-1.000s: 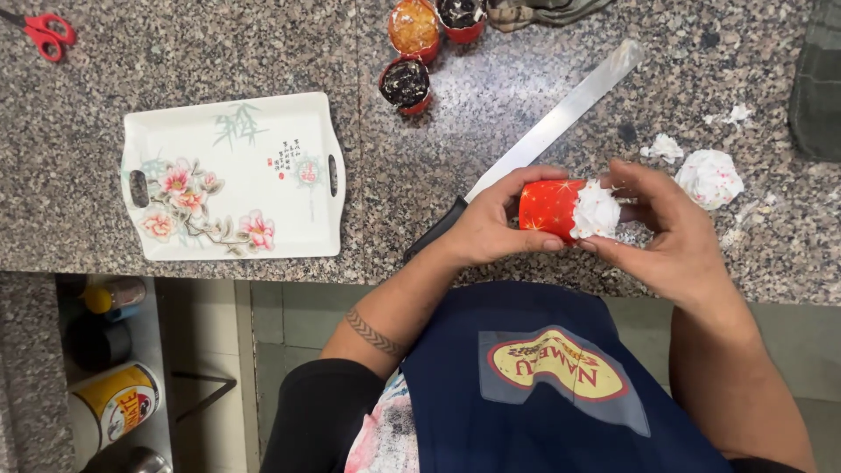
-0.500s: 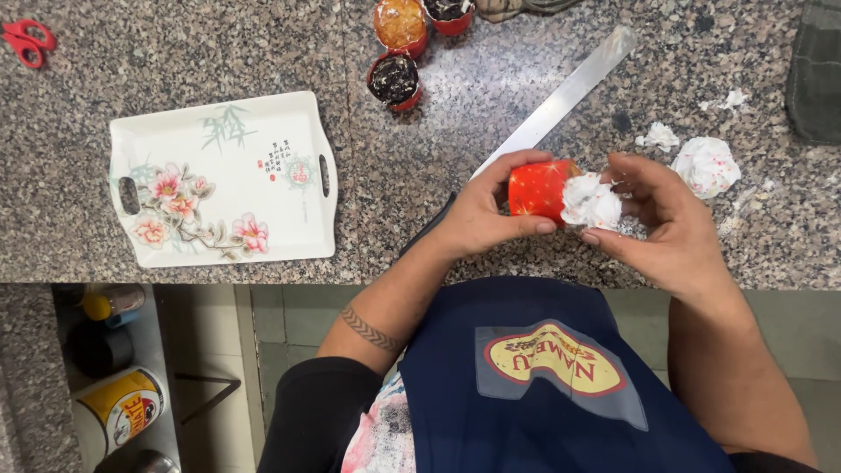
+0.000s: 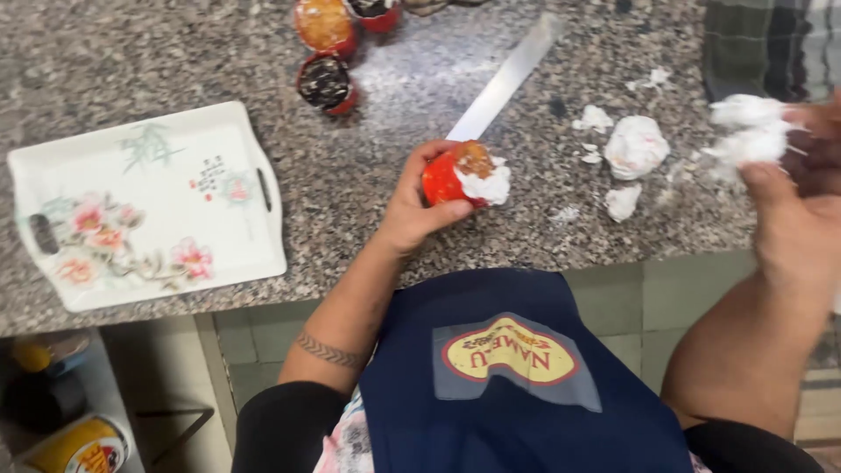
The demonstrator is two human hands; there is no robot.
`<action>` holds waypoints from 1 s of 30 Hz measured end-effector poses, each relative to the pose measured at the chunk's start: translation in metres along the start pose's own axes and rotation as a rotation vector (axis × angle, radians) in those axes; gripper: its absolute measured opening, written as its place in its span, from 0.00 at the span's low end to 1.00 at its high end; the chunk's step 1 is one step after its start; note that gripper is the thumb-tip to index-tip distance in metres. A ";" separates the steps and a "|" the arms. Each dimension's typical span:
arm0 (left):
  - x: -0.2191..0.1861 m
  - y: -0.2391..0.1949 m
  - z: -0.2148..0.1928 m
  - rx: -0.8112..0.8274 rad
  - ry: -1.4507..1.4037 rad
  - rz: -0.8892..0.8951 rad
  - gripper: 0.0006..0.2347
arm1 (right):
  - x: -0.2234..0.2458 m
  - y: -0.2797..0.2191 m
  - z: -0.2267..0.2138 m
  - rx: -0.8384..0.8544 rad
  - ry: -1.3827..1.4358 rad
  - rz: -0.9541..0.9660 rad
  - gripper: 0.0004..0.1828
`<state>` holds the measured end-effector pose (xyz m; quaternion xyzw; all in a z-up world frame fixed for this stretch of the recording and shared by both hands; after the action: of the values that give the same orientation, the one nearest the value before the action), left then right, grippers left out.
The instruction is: Clean the crumbs and cream off a granite bakery counter using a large knife and a cloth.
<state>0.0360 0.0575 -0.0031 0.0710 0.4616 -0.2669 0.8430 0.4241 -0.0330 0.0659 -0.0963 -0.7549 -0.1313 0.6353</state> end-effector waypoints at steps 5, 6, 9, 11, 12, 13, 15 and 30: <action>0.023 -0.006 -0.009 -0.060 -0.167 -0.144 0.29 | -0.027 0.009 0.035 0.075 -0.465 -0.006 0.27; 0.028 -0.006 -0.013 -0.092 -0.188 -0.160 0.29 | -0.036 0.008 0.036 0.060 -0.460 0.016 0.25; 0.019 -0.005 -0.007 -0.079 -0.189 -0.122 0.29 | -0.061 0.007 0.026 0.013 -0.374 0.041 0.23; 0.004 -0.005 0.004 -0.028 -0.164 -0.075 0.30 | -0.070 0.005 0.015 -0.028 -0.290 0.047 0.21; 0.000 -0.005 0.011 -0.002 -0.138 -0.101 0.32 | -0.070 0.005 0.008 -0.057 -0.264 0.044 0.20; -0.004 -0.005 0.017 0.024 -0.112 -0.125 0.34 | -0.069 0.006 0.002 -0.086 -0.238 0.042 0.18; 0.003 -0.008 0.016 0.073 -0.142 -0.137 0.33 | -0.075 0.004 -0.015 -0.110 -0.243 0.029 0.18; 0.026 -0.014 0.018 0.122 -0.126 -0.197 0.37 | -0.111 -0.021 -0.053 -0.099 -1.014 0.131 0.31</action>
<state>0.0538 0.0289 -0.0124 0.0594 0.3955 -0.3798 0.8341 0.4863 -0.0673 -0.0366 -0.2249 -0.9533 -0.0637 0.1911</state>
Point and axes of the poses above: each hand's wrist, its own y-axis towards the middle knuckle, its own z-axis out of the palm, x = y × z, the point moved 7 cm from there along y, towards the middle knuckle
